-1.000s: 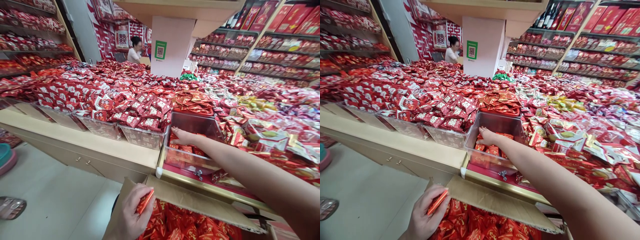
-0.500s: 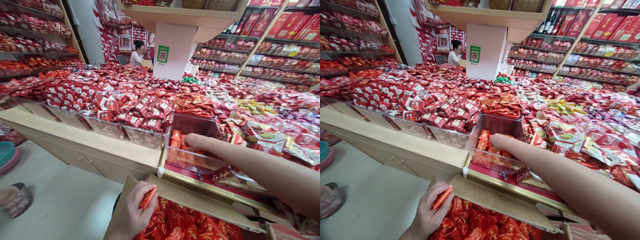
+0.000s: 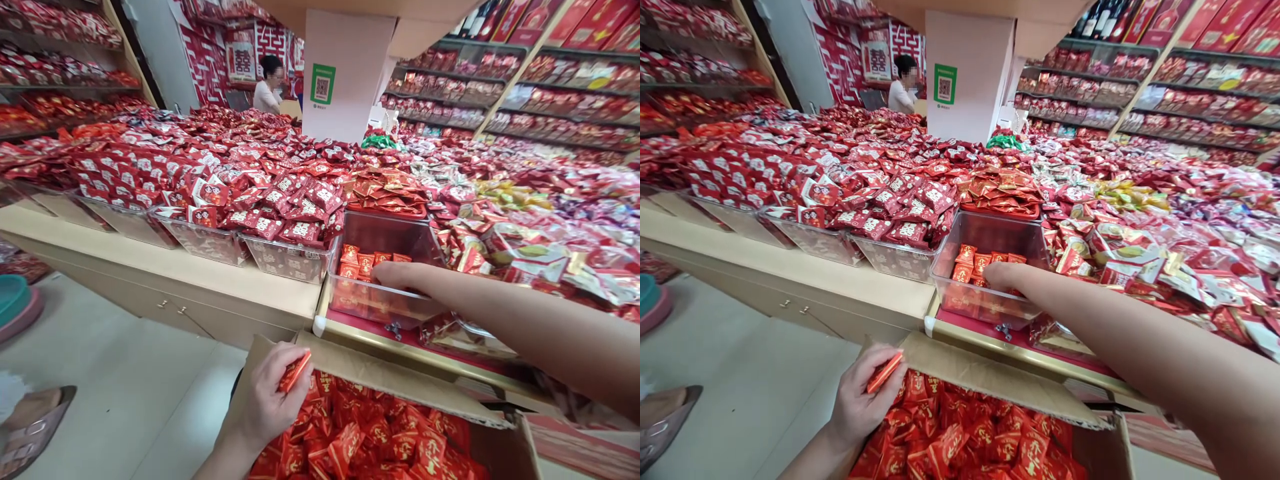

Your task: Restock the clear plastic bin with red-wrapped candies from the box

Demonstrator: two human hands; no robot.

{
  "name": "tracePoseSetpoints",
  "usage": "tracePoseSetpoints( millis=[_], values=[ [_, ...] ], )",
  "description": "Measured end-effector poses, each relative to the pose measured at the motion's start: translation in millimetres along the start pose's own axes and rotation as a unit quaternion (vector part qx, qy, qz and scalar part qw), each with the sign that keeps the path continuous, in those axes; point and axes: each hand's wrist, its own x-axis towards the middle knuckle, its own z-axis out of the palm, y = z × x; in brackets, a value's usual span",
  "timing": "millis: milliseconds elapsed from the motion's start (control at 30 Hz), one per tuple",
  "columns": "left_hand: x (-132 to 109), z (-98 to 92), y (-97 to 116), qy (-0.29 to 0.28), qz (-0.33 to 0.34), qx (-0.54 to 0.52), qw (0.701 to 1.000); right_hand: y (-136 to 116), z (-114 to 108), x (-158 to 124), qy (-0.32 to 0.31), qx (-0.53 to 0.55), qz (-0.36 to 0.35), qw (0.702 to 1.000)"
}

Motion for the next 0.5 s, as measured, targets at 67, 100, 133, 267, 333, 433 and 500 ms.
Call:
tracePoseSetpoints(
  millis=[67,100,133,267,333,433,500],
  values=[
    [0,-0.1,0,0.001,-0.003,-0.001,1.0,5,3,4,-0.012,-0.006,-0.015,1.0],
    [0,-0.1,0,0.001,-0.004,0.0,1.0,8,4,5,-0.015,-0.003,-0.02,1.0],
    [0,-0.2,0,0.0,-0.005,0.0,1.0,11,5,6,-0.018,0.004,-0.024,1.0],
    [-1,0.0,-1,-0.001,-0.008,-0.002,1.0,21,-2,4,-0.023,0.051,-0.045,0.997],
    [-1,0.4,-1,0.001,-0.006,-0.006,1.0,22,-10,0,-0.019,0.051,-0.065,0.996],
    [0,0.8,-1,0.002,-0.002,-0.006,1.0,15,-18,-4,-0.047,0.022,-0.084,0.995],
    [1,0.8,0,0.003,-0.002,-0.001,1.0,5,-18,-3,-0.089,0.007,-0.089,0.992]
  ],
)
